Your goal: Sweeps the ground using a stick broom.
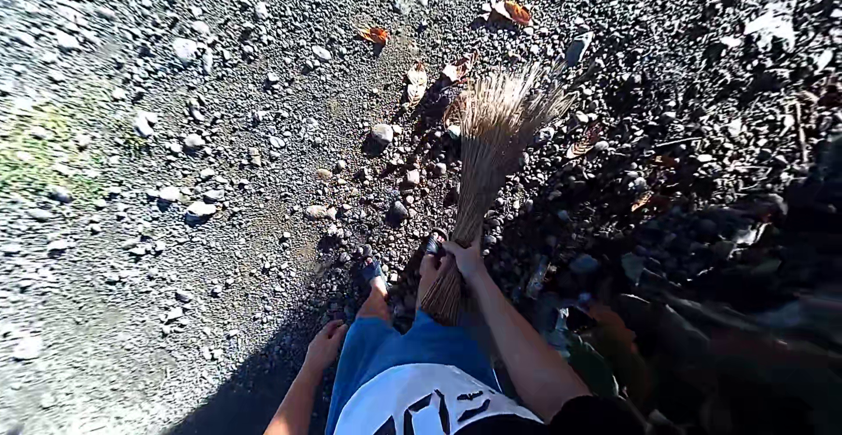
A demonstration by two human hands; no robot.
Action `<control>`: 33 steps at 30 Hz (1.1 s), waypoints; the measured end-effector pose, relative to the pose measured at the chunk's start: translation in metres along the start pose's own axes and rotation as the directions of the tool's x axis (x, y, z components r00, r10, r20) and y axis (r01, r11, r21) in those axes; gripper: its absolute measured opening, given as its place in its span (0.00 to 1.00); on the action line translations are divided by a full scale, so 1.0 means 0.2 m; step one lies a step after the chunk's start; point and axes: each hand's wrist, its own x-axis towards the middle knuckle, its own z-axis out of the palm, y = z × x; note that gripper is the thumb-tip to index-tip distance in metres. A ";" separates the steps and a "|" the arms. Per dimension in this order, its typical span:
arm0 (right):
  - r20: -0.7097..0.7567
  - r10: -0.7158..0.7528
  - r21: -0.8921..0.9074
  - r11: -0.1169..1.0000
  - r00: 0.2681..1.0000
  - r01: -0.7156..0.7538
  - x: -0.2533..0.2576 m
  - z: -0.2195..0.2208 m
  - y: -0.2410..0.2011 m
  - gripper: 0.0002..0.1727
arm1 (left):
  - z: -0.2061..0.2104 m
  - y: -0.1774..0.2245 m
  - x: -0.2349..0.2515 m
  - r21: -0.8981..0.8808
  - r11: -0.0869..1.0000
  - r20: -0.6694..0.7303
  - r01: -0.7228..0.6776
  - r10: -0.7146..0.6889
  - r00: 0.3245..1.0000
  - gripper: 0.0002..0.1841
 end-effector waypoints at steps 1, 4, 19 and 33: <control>0.020 -0.001 0.048 0.999 1.000 0.000 -0.03 0.01 -0.02 0.62 | 0.01 -0.03 0.01 0.005 1.000 0.012 0.015 -0.015 1.000 0.25; 0.223 0.124 0.101 0.984 0.967 -0.150 -0.12 0.04 -0.08 0.49 | 0.03 -0.03 0.03 0.021 1.000 0.024 0.019 -0.019 1.000 0.25; -0.248 0.054 -0.051 0.996 0.967 -0.069 0.23 -0.52 -0.31 0.44 | 0.00 -0.01 -0.04 0.030 0.999 -0.024 0.018 -0.017 1.000 0.24; 0.378 0.299 0.042 0.940 0.876 -0.339 0.36 -0.20 -0.46 0.13 | -0.15 0.33 -0.01 0.003 0.994 -0.091 -0.113 0.113 0.989 0.24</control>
